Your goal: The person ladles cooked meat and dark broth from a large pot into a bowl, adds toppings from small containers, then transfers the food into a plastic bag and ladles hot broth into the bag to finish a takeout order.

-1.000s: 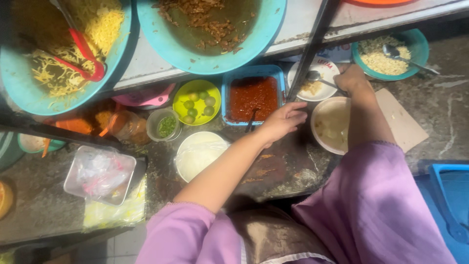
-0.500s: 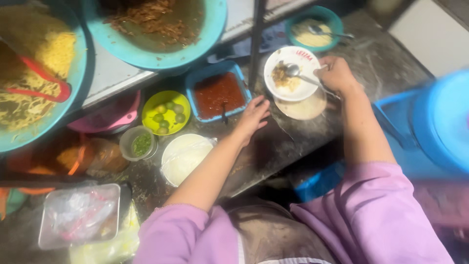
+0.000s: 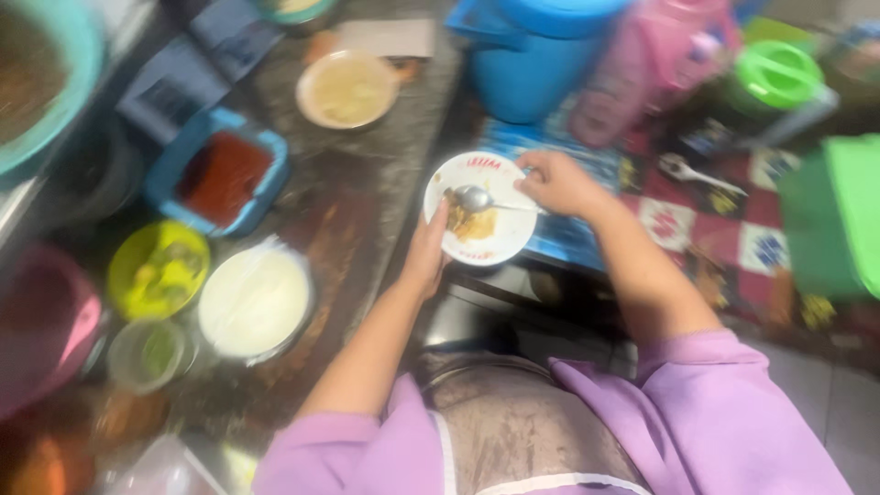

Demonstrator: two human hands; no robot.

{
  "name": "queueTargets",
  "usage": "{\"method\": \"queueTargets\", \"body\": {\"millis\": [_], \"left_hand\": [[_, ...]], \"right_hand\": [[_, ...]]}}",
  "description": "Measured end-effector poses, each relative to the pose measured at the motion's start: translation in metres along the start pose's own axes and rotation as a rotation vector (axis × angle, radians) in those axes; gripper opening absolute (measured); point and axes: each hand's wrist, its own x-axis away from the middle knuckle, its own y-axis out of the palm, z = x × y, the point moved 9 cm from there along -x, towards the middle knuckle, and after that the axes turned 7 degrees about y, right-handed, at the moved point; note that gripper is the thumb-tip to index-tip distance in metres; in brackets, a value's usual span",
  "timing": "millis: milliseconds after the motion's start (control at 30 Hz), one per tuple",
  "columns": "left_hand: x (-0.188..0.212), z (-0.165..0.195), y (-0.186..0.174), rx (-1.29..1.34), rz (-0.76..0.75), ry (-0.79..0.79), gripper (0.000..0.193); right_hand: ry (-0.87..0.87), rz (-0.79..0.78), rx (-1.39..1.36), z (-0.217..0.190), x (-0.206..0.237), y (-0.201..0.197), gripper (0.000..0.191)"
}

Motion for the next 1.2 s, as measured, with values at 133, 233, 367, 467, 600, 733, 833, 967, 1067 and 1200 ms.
{"method": "queueTargets", "body": {"millis": [133,233,367,467,600,733,833,967,1067,1200], "left_hand": [[0.016,-0.055,0.064,-0.03,-0.105,-0.003,0.067],[0.023,-0.097,0.122,-0.045,-0.196,-0.066,0.067],[0.044,-0.165,0.216,-0.063,-0.269,-0.224,0.067],[0.068,-0.218,0.309,-0.093,-0.32,-0.284,0.068],[0.11,-0.297,0.44,0.055,-0.475,-0.349,0.067],[0.149,-0.369,0.55,0.033,-0.575,-0.442,0.065],[0.179,-0.404,0.625,0.053,-0.691,-0.465,0.065],[0.206,-0.441,0.703,-0.021,-0.791,-0.512,0.065],[0.207,-0.476,0.748,-0.052,-0.889,-0.537,0.065],[0.193,-0.538,0.811,0.004,-0.995,-0.615,0.065]], "right_hand": [[0.138,0.183,0.007,0.04,0.114,-0.054,0.04],[0.35,0.232,-0.027,0.084,0.206,-0.094,0.037],[0.27,0.417,0.081,0.115,0.31,-0.155,0.021],[0.154,0.689,0.172,0.129,0.401,-0.217,0.013],[0.132,0.954,0.463,0.15,0.515,-0.265,0.008],[0.111,0.954,0.644,0.172,0.585,-0.293,0.012],[0.068,0.948,0.691,0.19,0.622,-0.311,0.017],[0.117,0.961,0.706,0.229,0.654,-0.342,0.026],[0.182,0.972,0.687,0.275,0.666,-0.371,0.033],[0.216,0.999,0.656,0.332,0.682,-0.42,0.043]]}}
